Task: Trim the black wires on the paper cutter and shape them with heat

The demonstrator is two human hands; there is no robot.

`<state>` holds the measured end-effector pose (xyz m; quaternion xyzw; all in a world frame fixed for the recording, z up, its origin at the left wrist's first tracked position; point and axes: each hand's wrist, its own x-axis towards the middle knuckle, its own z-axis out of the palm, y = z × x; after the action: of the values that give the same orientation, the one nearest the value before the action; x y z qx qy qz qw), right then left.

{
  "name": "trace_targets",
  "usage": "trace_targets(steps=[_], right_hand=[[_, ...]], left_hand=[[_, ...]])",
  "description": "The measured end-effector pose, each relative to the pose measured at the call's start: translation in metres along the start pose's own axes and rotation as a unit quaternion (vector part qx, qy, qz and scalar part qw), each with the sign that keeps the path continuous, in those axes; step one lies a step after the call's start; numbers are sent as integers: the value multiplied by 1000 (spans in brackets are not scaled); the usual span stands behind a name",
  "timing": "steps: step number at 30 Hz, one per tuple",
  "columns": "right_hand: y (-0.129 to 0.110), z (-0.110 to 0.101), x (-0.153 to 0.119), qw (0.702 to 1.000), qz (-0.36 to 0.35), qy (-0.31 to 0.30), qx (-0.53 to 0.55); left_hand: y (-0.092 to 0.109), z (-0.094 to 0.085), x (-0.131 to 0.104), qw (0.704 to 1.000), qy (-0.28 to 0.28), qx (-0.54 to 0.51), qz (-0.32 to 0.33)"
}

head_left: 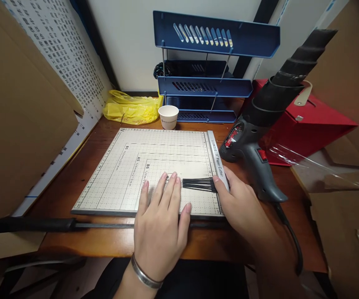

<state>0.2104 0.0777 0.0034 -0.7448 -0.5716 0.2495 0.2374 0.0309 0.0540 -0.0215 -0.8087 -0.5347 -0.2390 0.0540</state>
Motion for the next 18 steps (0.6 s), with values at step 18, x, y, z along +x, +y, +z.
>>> trace_targets(steps=[18], right_hand=[[2,1,2,1000,17,-4,-18]], left_hand=[[-1,1,0,1000,13,5,6]])
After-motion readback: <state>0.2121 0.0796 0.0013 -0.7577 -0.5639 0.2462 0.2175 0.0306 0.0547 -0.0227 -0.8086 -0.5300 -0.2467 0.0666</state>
